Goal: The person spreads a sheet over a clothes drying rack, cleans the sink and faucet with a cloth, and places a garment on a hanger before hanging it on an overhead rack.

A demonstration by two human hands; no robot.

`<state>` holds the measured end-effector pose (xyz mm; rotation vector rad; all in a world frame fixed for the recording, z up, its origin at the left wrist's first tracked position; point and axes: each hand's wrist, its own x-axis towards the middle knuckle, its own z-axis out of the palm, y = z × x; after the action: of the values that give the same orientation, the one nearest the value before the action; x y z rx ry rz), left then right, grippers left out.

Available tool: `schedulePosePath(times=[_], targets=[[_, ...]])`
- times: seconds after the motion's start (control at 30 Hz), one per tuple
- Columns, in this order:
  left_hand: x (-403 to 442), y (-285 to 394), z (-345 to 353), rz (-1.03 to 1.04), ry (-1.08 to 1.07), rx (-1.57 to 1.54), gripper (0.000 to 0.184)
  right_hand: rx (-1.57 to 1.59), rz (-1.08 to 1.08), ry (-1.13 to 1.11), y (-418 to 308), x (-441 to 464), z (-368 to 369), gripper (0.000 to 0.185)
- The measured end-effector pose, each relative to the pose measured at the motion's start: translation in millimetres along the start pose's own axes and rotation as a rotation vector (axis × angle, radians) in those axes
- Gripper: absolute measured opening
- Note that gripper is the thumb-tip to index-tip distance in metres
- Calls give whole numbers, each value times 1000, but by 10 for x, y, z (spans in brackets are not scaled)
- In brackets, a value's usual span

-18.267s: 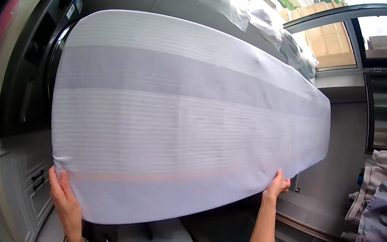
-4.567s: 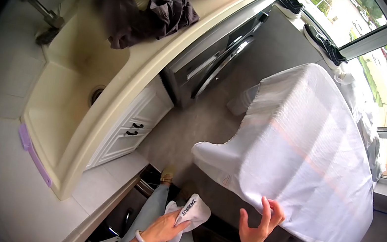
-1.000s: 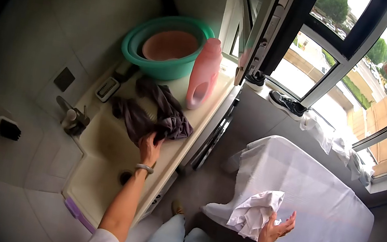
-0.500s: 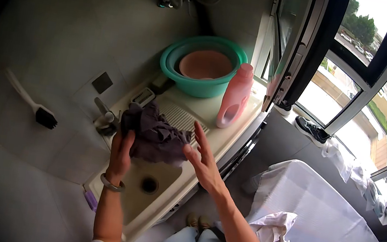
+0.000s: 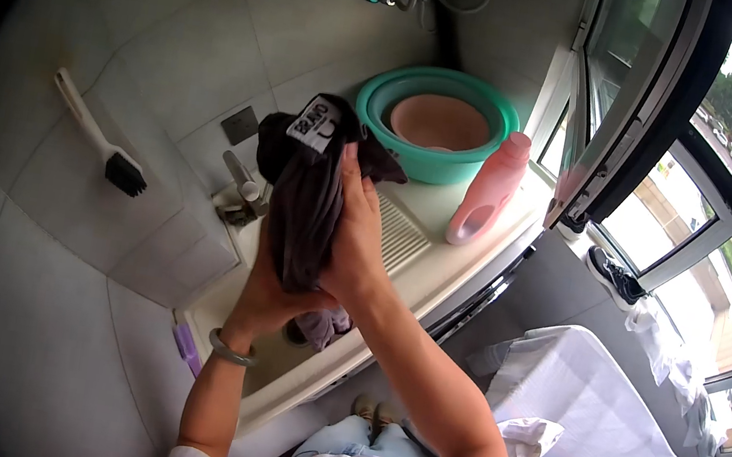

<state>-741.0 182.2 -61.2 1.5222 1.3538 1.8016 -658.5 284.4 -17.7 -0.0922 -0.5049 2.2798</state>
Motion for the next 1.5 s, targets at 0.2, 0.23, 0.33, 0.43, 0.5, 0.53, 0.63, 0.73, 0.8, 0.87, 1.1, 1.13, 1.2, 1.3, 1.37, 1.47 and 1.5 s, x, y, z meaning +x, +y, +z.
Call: schedulePosePath(times=[0.2,0.23,0.33,0.43,0.5,0.53,0.63,0.73,0.8,0.87,1.1,1.13,1.2,1.3,1.37,1.47,1.5], targets=[[-131,-351,-376,-159,213,-223,38,-65,0,-150,-329,-25,-171,40],[-108,-202,-377,-153,225,-156,37,10,-35,-117,-334,-45,-268,42],[-89,290,-320,-235,153,42,37,193,-46,-80,-246,6,-532,46],[-110,536,-234,-163,-160,457,41,241,102,-59,-133,251,-959,49],[-177,617,-250,-171,-145,532,40,189,282,68,-113,255,-767,38],[-206,650,-265,-174,-133,602,39,195,284,70,-30,299,-819,38],[-278,716,-359,-187,-96,648,37,97,196,192,134,327,-735,28],[-363,747,-410,-203,-61,684,32,252,332,145,282,329,-871,30],[-417,727,-452,-198,-89,739,41,145,273,387,419,263,-756,26],[-437,733,-419,-271,-55,696,52,4,302,378,594,175,-886,24],[-533,717,-446,-190,-99,429,84,-456,824,232,658,-342,-1711,54],[-529,724,-460,-60,-83,450,84,-581,716,327,610,-406,-1860,65],[-540,737,-443,-56,-74,353,82,-742,501,470,439,-367,-2141,78],[-526,772,-349,-170,10,244,69,-888,37,673,189,-102,-2474,77],[-527,729,-307,-128,29,326,67,-983,-220,747,-51,303,-2867,70],[-580,695,-258,-82,102,431,60,-1094,-413,930,-495,682,-2640,59],[-628,679,-294,-140,84,441,63,-1295,-303,1059,-604,809,-2654,54]])
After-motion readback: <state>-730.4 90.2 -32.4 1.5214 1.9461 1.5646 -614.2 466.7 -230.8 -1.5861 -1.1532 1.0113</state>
